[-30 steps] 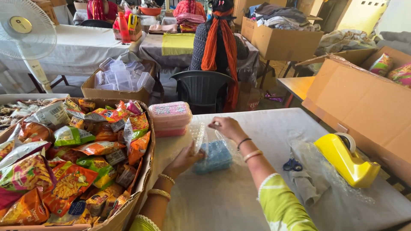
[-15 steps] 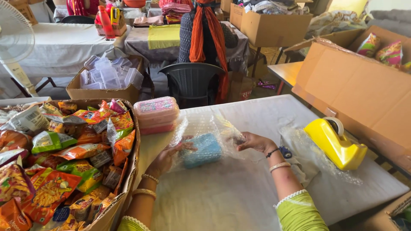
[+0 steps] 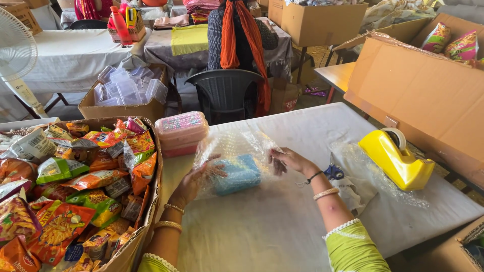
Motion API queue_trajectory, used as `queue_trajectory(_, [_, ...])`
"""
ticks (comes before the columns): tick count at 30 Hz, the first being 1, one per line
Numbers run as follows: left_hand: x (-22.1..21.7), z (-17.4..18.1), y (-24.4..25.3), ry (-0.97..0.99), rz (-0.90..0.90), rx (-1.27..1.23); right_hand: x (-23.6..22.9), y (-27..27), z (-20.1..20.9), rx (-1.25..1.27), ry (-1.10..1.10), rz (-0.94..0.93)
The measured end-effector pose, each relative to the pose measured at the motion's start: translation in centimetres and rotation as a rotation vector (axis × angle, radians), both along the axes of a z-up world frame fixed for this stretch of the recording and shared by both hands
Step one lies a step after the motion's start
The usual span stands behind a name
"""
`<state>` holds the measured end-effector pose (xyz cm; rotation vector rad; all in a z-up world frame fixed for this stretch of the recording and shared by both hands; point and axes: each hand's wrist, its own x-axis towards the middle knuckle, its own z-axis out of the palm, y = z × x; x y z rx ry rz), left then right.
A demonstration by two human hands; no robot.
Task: The recorder is wrapping a blue plastic container in bubble wrap and securing it with adhesive tape.
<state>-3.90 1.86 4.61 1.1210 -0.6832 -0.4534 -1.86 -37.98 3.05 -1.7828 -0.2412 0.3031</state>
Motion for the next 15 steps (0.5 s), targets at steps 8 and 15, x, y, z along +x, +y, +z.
queue_trajectory(8, [1.8, -2.3, 0.5, 0.056, 0.03, -0.032, -2.3, 0.9, 1.9, 0.288, -0.022, -0.028])
queue_trajectory(15, [0.9, -0.9, 0.3, 0.117, 0.102, -0.024, -0.2, 0.0, -2.6, 0.013, -0.159, 0.136])
